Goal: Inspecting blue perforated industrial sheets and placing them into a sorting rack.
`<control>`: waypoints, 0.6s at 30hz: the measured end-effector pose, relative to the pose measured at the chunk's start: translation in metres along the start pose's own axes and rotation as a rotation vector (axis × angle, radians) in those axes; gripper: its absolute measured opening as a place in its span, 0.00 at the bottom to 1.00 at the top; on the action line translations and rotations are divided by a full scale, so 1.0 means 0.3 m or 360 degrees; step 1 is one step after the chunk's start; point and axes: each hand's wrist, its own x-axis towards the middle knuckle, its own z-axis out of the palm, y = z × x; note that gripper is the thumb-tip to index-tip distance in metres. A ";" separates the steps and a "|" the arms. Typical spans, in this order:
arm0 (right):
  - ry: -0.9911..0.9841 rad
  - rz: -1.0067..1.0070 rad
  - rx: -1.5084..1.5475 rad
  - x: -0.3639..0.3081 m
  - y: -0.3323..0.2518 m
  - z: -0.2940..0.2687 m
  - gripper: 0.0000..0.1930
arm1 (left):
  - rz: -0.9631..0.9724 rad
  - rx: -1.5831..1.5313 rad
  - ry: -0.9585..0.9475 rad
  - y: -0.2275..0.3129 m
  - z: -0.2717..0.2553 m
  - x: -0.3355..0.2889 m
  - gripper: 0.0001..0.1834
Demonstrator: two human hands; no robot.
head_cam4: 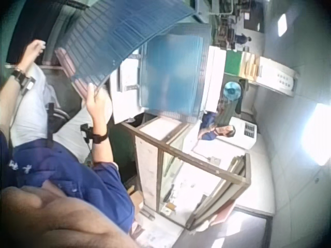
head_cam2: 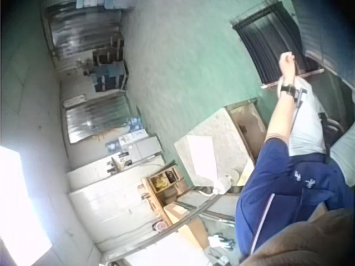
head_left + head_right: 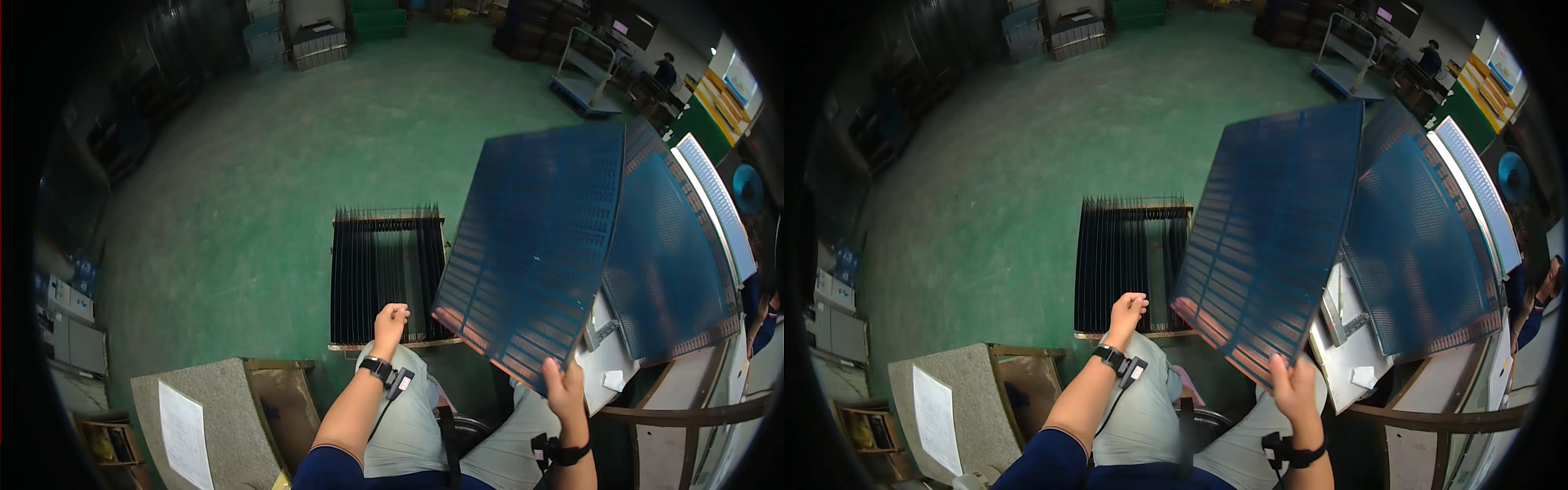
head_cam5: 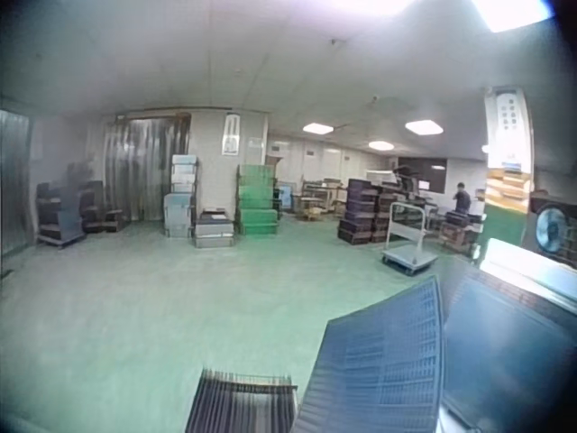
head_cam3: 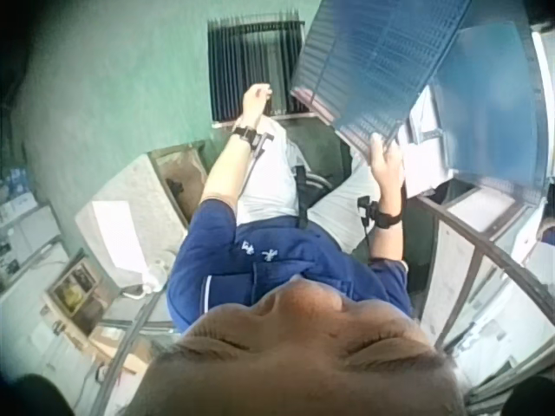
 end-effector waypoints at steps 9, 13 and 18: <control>-0.0123 -0.0241 -0.0319 0.206 0.185 0.473 0.13 | 0.0354 0.0656 0.0454 -0.065 0.064 0.138 0.05; -0.0305 -0.0068 -0.0565 0.214 0.266 0.586 0.18 | 0.0328 0.0784 0.0516 -0.069 0.069 0.203 0.05; -0.0378 0.0004 -0.0507 0.258 0.202 0.591 0.24 | 0.0275 0.1125 0.0484 -0.076 0.112 0.206 0.08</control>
